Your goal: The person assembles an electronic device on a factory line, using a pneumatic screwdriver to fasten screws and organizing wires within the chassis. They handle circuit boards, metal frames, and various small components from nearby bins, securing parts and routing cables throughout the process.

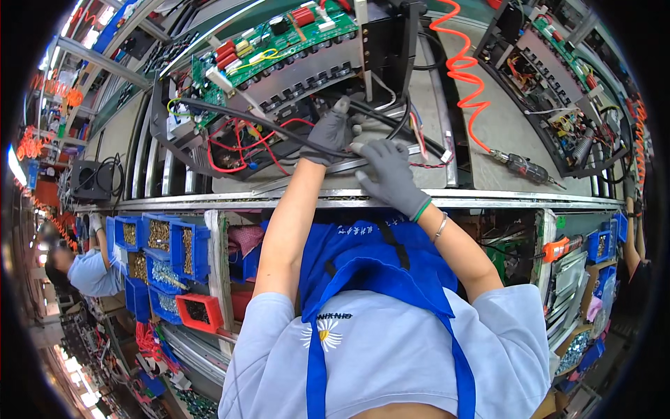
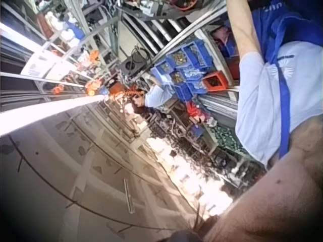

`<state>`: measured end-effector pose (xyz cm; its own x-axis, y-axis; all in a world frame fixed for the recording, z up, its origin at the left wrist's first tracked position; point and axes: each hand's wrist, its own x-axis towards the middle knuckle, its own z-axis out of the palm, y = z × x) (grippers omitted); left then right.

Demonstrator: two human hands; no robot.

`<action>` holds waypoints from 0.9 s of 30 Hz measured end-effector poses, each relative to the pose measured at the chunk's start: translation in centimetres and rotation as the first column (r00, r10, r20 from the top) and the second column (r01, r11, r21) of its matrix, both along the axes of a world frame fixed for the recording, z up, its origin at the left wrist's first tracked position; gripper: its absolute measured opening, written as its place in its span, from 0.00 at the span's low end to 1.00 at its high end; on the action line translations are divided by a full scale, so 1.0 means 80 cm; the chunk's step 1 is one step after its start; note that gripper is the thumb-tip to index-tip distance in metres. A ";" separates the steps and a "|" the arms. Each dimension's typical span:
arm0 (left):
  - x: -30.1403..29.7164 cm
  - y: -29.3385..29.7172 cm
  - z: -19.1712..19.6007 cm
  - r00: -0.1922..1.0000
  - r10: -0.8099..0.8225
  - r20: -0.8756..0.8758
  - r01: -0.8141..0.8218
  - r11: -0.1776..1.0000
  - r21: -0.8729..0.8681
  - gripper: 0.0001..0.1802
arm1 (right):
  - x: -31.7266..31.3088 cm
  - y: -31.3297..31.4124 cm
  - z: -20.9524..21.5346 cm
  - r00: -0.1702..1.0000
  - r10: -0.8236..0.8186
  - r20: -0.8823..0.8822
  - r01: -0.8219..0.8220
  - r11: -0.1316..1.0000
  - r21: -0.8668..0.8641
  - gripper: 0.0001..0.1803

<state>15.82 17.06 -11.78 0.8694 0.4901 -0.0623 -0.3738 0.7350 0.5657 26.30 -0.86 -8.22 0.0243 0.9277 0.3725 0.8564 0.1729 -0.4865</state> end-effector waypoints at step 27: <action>-0.138 -0.139 0.178 0.376 0.920 0.110 -0.454 0.079 0.888 0.26 | -0.026 0.047 0.196 0.888 0.326 -0.323 -0.125 0.849 0.513 0.18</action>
<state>4.77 5.90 2.50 0.0543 0.8626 0.5030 -0.0170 -0.5029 0.8642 24.19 2.88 7.45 0.0700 0.6410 0.7643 0.5240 0.6284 -0.5750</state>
